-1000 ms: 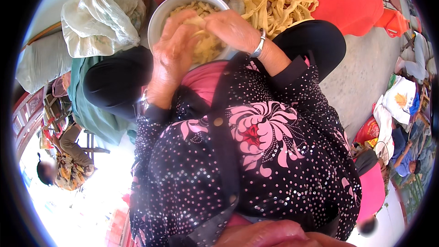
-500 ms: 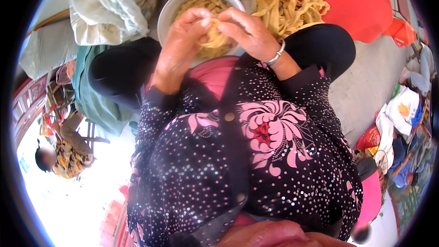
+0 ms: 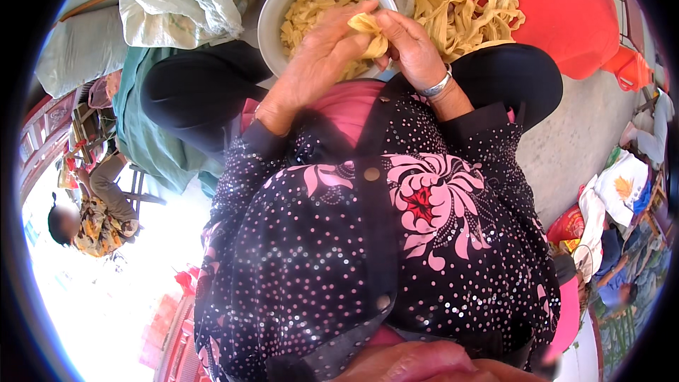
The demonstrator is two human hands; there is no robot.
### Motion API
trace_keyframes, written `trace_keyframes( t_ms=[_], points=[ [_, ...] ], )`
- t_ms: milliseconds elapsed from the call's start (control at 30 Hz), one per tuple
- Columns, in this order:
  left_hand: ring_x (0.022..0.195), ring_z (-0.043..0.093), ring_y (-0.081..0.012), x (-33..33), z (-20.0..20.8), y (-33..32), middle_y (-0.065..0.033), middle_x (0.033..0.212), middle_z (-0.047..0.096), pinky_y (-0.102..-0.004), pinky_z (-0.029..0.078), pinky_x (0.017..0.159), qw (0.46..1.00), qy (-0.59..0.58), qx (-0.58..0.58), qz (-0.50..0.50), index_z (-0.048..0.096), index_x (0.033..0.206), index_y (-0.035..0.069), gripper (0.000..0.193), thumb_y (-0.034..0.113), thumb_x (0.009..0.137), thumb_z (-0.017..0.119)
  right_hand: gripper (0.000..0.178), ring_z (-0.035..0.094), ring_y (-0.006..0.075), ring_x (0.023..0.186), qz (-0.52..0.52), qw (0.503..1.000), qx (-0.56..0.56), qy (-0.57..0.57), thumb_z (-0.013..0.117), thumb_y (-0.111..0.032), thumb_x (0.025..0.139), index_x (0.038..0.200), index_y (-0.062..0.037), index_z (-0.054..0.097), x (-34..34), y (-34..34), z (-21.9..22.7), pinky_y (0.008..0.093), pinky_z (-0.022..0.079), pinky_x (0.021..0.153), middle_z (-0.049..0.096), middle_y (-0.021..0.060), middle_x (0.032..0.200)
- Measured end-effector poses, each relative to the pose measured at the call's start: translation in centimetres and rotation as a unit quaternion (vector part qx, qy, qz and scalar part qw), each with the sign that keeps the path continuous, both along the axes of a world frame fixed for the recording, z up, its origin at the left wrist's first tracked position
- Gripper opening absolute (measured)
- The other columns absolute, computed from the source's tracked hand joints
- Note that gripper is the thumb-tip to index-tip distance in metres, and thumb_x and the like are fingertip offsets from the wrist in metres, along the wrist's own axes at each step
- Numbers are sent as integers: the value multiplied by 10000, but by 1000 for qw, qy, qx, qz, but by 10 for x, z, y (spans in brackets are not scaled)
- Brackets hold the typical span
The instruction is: The person picks up long strips of dough, ties them into small knots or twists by hand, and places them into a large bowl.
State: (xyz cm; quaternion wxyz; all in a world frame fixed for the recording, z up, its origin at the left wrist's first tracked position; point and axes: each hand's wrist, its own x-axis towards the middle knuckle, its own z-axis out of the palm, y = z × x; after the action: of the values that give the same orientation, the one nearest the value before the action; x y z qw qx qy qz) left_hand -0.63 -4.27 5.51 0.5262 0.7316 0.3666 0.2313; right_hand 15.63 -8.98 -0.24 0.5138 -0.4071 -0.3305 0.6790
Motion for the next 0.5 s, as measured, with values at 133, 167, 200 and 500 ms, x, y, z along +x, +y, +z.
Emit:
trace_keyframes(
  t_ms=[133, 167, 200, 500],
  points=[
    [944, 580, -192, 13, 5, -7, -102, 988, 623, -283, 444, 857, 999, -3, -11, 42, 545, 1201, -30, 366, 225, 941, 505, 270, 488, 44, 497, -7, 1000, 11, 7, 478, -287, 968, 978, -33, 568, -5, 1, -4, 177, 377, 466, 545, -20, 665],
    [894, 593, -176, 15, 4, -7, -91, 942, 632, -275, 457, 828, 998, -3, -20, 59, 552, 1191, -32, 372, 243, 947, 502, 256, 499, 51, 509, -7, 1000, 19, -16, 486, -274, 965, 983, -31, 563, -6, 2, -2, 184, 389, 475, 556, -15, 677],
    [847, 596, -155, 15, -5, -4, -78, 894, 634, -269, 468, 794, 996, -5, -36, 84, 560, 1182, -33, 376, 257, 951, 500, 242, 510, 59, 521, -7, 999, 26, -38, 493, -262, 962, 987, -29, 557, -7, 4, 1, 192, 400, 484, 566, -10, 690],
    [755, 564, -150, 14, 2, -6, -107, 936, 579, -327, 520, 746, 884, -224, -398, 103, 550, 1171, -62, 482, 350, 987, 381, 339, 626, 156, 709, -99, 960, 102, -242, 543, -357, 926, 1037, -40, 498, -1, 3, 3, 282, 480, 648, 638, 115, 825]
  ],
)
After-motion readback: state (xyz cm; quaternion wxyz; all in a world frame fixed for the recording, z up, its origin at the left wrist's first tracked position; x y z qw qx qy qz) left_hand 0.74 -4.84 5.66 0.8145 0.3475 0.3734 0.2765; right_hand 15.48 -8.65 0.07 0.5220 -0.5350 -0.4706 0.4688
